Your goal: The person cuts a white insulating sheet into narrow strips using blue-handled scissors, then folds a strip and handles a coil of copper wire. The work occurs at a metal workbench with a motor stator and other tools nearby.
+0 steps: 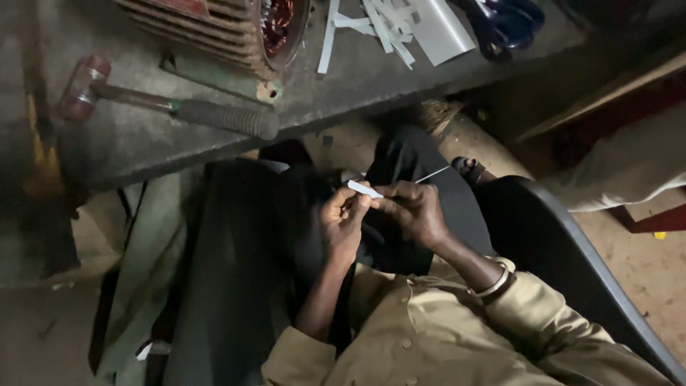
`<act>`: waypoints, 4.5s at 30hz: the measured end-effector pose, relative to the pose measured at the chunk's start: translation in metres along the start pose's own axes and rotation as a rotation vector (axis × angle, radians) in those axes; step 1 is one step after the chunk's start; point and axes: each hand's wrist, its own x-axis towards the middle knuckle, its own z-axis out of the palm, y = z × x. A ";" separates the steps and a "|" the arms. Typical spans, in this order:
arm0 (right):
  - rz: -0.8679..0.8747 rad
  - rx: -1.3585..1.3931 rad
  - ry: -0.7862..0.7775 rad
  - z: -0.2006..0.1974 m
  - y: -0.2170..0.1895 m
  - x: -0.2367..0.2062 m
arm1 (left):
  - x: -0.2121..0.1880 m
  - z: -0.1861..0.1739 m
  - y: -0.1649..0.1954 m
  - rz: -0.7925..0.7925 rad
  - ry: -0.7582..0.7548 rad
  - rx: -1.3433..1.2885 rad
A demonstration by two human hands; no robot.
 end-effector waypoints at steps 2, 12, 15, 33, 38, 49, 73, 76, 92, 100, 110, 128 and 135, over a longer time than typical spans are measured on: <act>-0.080 -0.010 0.029 0.001 0.002 0.004 | 0.000 -0.002 0.001 0.007 -0.035 0.021; -0.172 0.047 -0.029 0.001 -0.003 0.009 | -0.003 -0.004 0.004 0.121 -0.015 0.045; -0.206 0.031 -0.059 0.004 -0.007 0.011 | -0.003 -0.005 0.005 0.106 0.018 0.004; -0.066 0.104 -0.145 0.004 0.020 0.026 | 0.009 -0.013 0.024 0.113 -0.039 0.406; -0.122 0.055 -0.093 0.009 0.017 0.026 | 0.011 -0.008 0.027 0.113 -0.018 0.284; -0.187 0.062 -0.142 0.007 0.008 0.028 | 0.012 -0.017 0.034 -0.019 -0.047 0.295; -0.179 -0.012 -0.106 0.020 0.002 0.034 | 0.011 -0.021 0.011 0.000 0.133 0.043; -0.217 -0.069 -0.100 0.027 0.000 0.034 | 0.014 -0.021 0.015 0.008 0.141 0.058; -0.782 -1.083 -0.139 0.015 -0.104 0.184 | 0.028 -0.038 0.032 -0.093 0.286 -0.476; -0.935 -0.689 0.079 -0.005 -0.088 0.135 | 0.029 -0.035 0.030 -0.216 0.306 -0.263; -0.075 0.006 -0.179 -0.013 -0.043 0.037 | 0.014 -0.021 0.032 -0.027 -0.034 0.078; 0.184 0.708 -0.155 0.013 0.009 0.032 | 0.014 -0.016 0.028 0.119 -0.119 0.081; 0.182 0.601 -0.179 0.013 0.012 0.034 | 0.013 -0.014 0.031 0.119 -0.101 0.111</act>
